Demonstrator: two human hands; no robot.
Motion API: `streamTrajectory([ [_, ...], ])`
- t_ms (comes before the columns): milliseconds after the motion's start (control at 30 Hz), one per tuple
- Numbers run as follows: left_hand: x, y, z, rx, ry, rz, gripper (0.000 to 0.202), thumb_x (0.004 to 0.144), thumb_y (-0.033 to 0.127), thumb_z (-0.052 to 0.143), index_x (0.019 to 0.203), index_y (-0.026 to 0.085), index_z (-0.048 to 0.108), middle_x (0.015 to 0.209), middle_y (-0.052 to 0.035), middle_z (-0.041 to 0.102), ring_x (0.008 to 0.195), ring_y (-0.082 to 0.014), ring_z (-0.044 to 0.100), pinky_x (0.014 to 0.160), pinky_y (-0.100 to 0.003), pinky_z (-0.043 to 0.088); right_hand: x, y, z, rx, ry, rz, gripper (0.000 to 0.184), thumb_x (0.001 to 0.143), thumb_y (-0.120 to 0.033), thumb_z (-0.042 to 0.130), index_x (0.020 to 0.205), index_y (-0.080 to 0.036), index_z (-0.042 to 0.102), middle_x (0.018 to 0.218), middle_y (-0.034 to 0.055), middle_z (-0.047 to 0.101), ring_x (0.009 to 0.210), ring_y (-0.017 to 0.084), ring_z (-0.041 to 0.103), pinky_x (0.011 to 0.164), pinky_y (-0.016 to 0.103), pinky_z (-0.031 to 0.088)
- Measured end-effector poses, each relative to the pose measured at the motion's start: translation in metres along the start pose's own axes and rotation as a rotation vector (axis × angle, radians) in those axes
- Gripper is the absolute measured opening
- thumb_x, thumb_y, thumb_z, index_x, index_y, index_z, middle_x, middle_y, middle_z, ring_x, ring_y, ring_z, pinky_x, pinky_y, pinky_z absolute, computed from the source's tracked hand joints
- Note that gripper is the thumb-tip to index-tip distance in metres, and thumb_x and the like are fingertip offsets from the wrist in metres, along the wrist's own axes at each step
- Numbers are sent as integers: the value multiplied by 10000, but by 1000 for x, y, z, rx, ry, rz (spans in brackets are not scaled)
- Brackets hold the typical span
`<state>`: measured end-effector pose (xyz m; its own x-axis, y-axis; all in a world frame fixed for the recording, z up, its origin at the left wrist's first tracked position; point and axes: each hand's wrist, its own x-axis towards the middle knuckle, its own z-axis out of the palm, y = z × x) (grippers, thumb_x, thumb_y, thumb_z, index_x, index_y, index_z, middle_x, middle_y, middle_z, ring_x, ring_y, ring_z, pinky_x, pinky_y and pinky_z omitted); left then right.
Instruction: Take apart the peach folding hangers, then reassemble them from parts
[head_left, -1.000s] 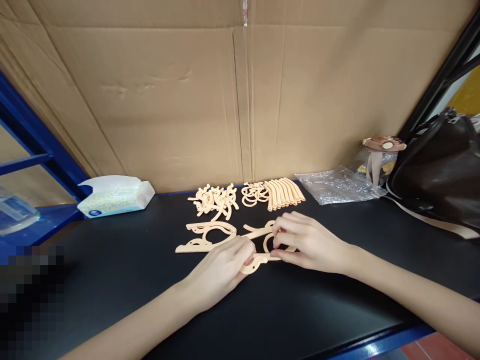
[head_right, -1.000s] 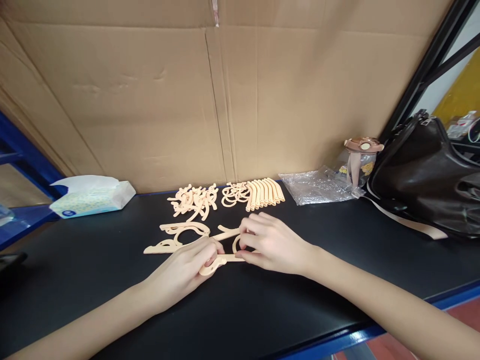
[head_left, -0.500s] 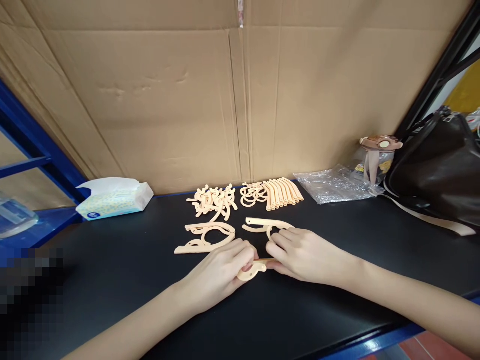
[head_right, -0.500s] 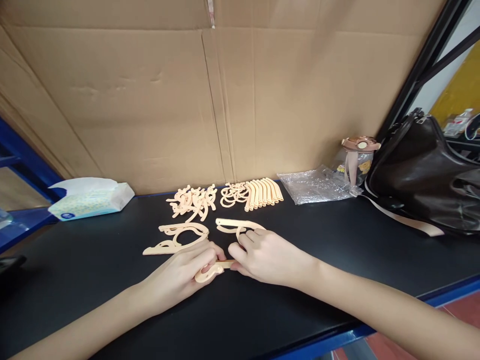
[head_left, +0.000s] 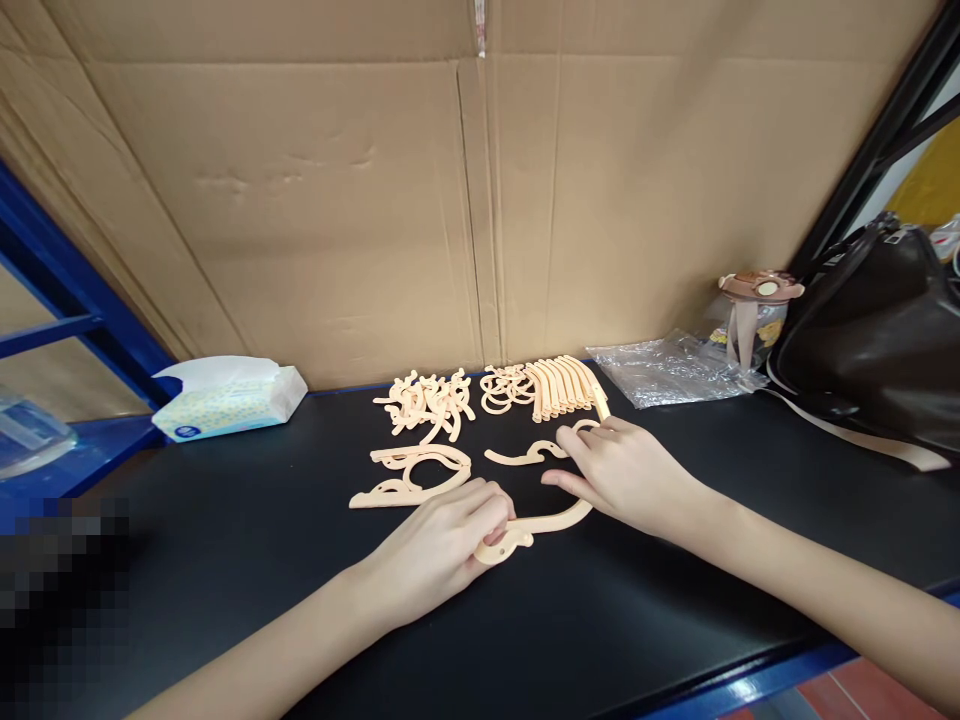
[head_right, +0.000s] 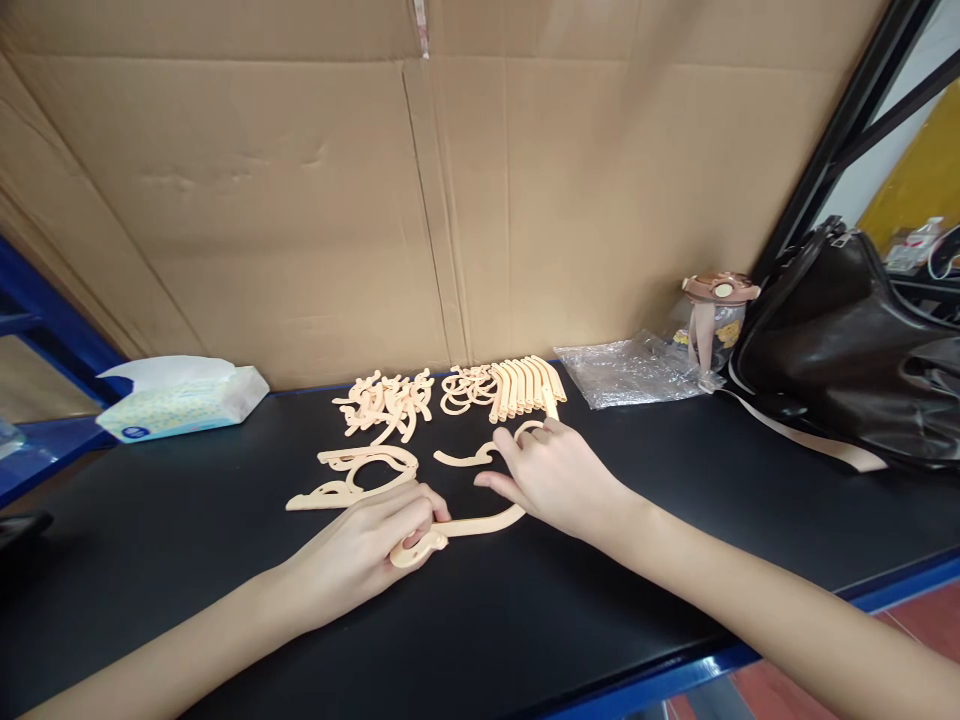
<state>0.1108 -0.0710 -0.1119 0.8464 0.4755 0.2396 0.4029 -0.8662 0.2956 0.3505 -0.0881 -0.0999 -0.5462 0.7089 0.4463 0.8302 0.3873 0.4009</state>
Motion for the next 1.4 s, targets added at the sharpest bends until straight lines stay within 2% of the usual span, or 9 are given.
streamTrajectory([
  [133, 1, 0, 0, 5, 3, 5, 206, 919, 153, 420, 755, 204, 306, 866, 6, 553, 698, -125, 451, 600, -252, 320, -1, 1, -1, -84, -65, 95, 294, 966, -286, 383, 724, -169, 502, 497, 5, 559, 420, 156, 526, 471, 280, 172],
  [233, 1, -1, 1, 14, 12, 11, 183, 904, 126, 422, 764, 202, 332, 848, 7, 545, 687, -123, 444, 597, -250, 321, -1, 1, -5, -75, -58, 136, 283, 950, -250, 406, 693, -174, 499, 492, 0, 547, 405, 153, 506, 457, 276, 137],
  [467, 1, -1, 0, 31, 51, 30, 188, 881, 84, 398, 742, 197, 344, 855, -5, 544, 697, -128, 462, 611, -255, 345, 0, -8, -10, 126, 143, -73, 238, 924, -255, 457, 715, -171, 534, 652, 15, 569, 633, 158, 533, 608, 287, 319],
  [667, 2, 2, -1, 47, 80, 34, 192, 893, 103, 380, 726, 195, 361, 819, -13, 546, 664, -130, 448, 585, -260, 345, -2, -20, -4, 330, 25, -285, 258, 928, -359, 468, 794, -159, 561, 742, 26, 578, 721, 159, 525, 649, 290, 376],
  [867, 1, 2, -1, 26, 75, 4, 144, 889, 113, 432, 770, 191, 417, 849, -10, 558, 693, -136, 475, 599, -254, 356, -4, -26, 1, 349, -47, -281, 209, 913, -366, 502, 851, -168, 531, 809, 19, 570, 703, 153, 543, 604, 283, 384],
  [1067, 3, 3, -2, -123, 155, -56, 108, 930, 193, 448, 834, 196, 498, 839, 4, 582, 719, -126, 521, 634, -244, 403, -5, -27, 6, 339, -114, -204, 220, 981, -286, 365, 829, -174, 479, 736, -2, 588, 598, 126, 572, 505, 257, 294],
  [1200, 3, 6, -3, -186, 170, -85, 90, 938, 221, 456, 891, 204, 531, 825, 14, 582, 719, -116, 534, 646, -234, 412, -4, -24, 3, 373, -178, -193, 268, 976, -387, 361, 865, -172, 476, 671, -13, 620, 496, 120, 565, 457, 264, 202],
  [1300, 2, 7, -4, -173, 142, -88, 99, 936, 267, 469, 874, 205, 515, 848, 11, 587, 717, -120, 529, 642, -242, 406, -5, -20, 0, 378, -169, -202, 297, 967, -402, 378, 824, -173, 500, 634, -15, 624, 482, 113, 556, 463, 265, 169],
  [1400, 1, 4, -8, -109, 150, -102, 225, 894, 411, 518, 833, 199, 474, 855, -7, 568, 683, -134, 491, 606, -259, 392, -6, -13, -2, 365, -111, -220, 328, 960, -382, 386, 762, -170, 540, 588, -10, 610, 467, 96, 525, 475, 263, 154],
])
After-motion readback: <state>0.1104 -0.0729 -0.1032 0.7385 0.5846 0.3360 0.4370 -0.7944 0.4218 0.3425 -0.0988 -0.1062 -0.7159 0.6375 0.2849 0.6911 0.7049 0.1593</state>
